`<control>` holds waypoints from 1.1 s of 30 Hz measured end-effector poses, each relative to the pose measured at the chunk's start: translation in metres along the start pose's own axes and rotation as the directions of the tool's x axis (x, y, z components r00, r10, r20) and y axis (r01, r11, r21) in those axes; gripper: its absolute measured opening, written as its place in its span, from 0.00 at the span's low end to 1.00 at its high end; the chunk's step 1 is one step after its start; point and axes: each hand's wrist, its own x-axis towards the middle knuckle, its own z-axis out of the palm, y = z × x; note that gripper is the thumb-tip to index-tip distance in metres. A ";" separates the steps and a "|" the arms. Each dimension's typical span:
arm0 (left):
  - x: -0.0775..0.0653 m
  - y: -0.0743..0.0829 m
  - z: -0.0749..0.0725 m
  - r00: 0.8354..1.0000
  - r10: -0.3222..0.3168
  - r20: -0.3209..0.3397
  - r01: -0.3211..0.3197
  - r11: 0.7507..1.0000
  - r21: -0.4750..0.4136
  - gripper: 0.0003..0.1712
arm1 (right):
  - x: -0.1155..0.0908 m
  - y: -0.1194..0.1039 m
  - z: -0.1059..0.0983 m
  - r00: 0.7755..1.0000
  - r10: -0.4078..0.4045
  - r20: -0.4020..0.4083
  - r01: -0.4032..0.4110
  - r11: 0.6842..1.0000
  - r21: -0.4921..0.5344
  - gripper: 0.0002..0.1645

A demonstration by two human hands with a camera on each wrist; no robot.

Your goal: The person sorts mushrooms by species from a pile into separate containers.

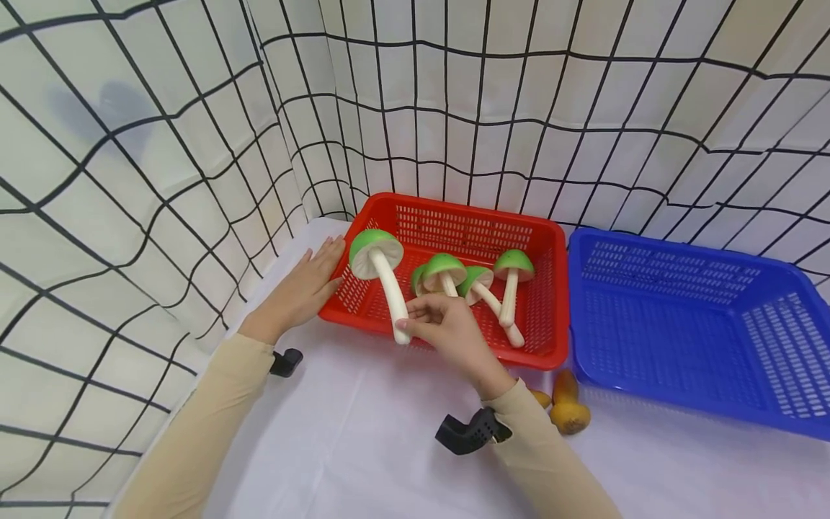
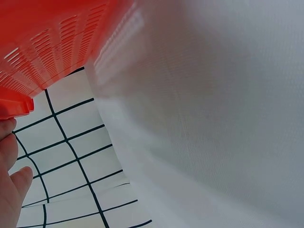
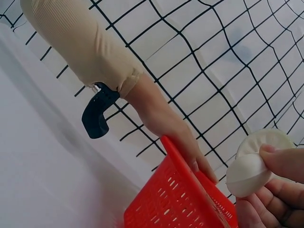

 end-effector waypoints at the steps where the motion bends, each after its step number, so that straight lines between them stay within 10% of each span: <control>1: 0.000 0.000 -0.001 1.000 -0.002 0.002 0.002 1.000 0.000 0.36 | 0.002 0.000 0.000 1.000 0.002 -0.007 -0.002 1.000 -0.008 0.16; 33: -0.001 0.000 0.000 1.000 -0.007 0.013 0.007 1.000 0.014 0.36 | 0.027 0.006 -0.005 0.987 -0.075 -0.141 -0.001 0.879 -0.477 0.10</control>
